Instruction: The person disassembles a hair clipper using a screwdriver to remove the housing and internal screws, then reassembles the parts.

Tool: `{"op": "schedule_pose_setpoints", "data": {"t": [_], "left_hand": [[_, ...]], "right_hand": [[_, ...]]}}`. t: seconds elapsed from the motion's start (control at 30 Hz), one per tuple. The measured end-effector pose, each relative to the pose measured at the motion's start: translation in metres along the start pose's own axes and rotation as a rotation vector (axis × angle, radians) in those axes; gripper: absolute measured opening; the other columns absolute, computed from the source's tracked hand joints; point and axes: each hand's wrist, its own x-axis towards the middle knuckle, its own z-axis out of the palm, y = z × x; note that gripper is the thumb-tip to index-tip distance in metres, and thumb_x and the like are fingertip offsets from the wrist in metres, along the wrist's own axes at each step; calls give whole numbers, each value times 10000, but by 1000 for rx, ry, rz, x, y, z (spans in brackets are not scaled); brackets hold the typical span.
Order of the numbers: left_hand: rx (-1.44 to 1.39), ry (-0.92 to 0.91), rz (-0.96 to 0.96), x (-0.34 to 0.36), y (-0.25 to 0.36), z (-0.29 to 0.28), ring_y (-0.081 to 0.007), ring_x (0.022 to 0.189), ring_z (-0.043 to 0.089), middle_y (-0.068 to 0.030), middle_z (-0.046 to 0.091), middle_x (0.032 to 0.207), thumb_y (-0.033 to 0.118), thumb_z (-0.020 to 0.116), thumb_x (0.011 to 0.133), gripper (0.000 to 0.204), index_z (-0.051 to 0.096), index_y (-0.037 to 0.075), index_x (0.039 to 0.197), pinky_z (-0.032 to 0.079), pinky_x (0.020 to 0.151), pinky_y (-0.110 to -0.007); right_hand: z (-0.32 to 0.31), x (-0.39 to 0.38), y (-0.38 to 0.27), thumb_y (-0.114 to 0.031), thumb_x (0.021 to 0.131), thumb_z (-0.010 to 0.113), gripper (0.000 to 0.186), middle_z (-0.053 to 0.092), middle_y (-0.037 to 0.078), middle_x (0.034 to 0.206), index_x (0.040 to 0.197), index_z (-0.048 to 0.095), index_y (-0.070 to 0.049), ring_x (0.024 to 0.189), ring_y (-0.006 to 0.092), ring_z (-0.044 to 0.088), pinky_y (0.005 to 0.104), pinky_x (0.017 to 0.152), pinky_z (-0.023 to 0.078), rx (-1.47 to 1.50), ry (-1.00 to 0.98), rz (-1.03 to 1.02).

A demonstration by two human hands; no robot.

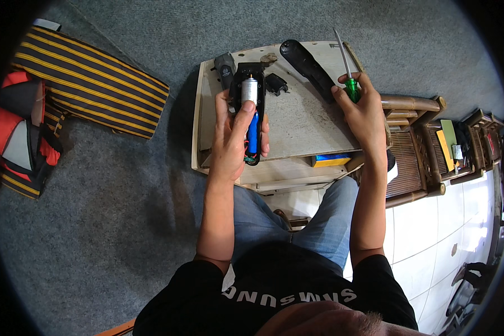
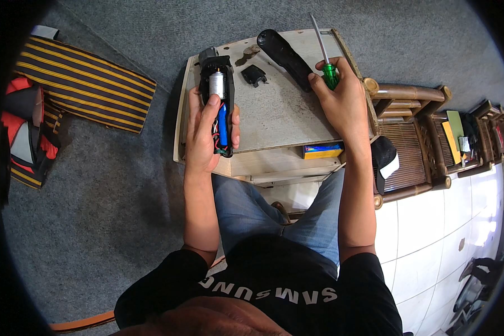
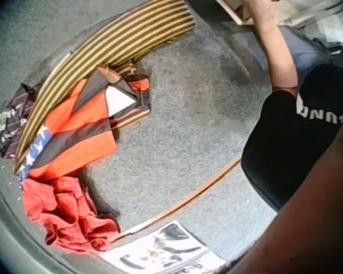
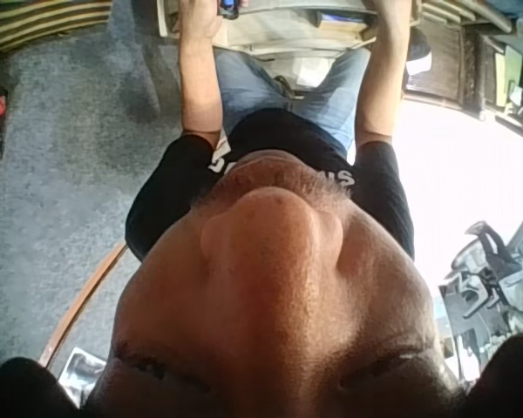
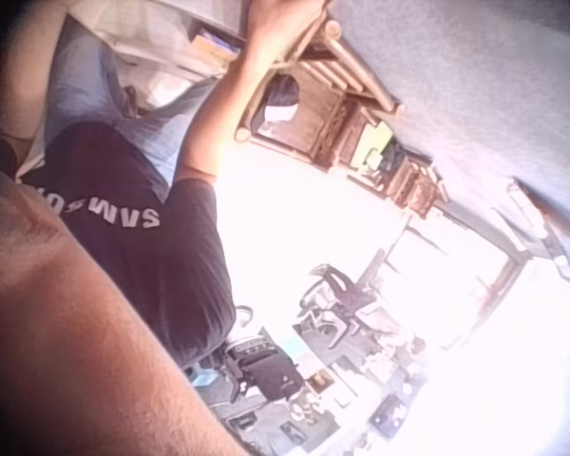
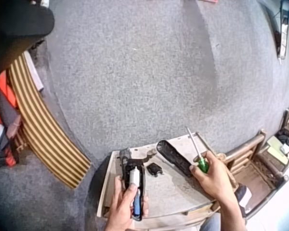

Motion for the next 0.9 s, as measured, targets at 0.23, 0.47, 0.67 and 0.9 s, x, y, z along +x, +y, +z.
{"op": "schedule_pose_setpoints", "data": {"t": [0.23, 0.47, 0.67, 0.9], "left_hand": [[-27, 6, -71, -1, -1, -1, -136, 531, 609, -127, 666, 851, 362, 455, 1123, 341, 519, 31, 1175, 516, 453, -279], [-85, -31, -54, 0, 0, -3, -150, 553, 623, -166, 680, 930, 338, 433, 1111, 384, 504, -7, 1265, 521, 462, -282], [-34, -25, -25, -1, 0, -2, -144, 544, 613, -178, 671, 960, 314, 441, 1108, 342, 480, 5, 1249, 510, 444, -282], [46, -32, 8, -1, 1, 1, -143, 548, 609, -160, 655, 952, 331, 436, 1125, 351, 472, 10, 1262, 506, 448, -274]], "right_hand": [[0, -1, -1, -230, 963, 769, 295, 698, 93, 840, 1182, 698, -45, 804, 151, 655, 319, 769, 512, 29, 3, -8], [0, -1, -3, -217, 969, 761, 289, 722, 101, 841, 1188, 712, -34, 815, 152, 683, 323, 784, 525, 30, -13, -15], [-1, 0, -2, -226, 975, 745, 266, 722, 108, 827, 1151, 713, -30, 813, 165, 692, 329, 786, 528, 7, -15, -18], [0, -1, -3, -225, 978, 740, 260, 722, 104, 828, 1154, 708, -35, 809, 160, 693, 330, 782, 528, 16, -7, -13]]}}
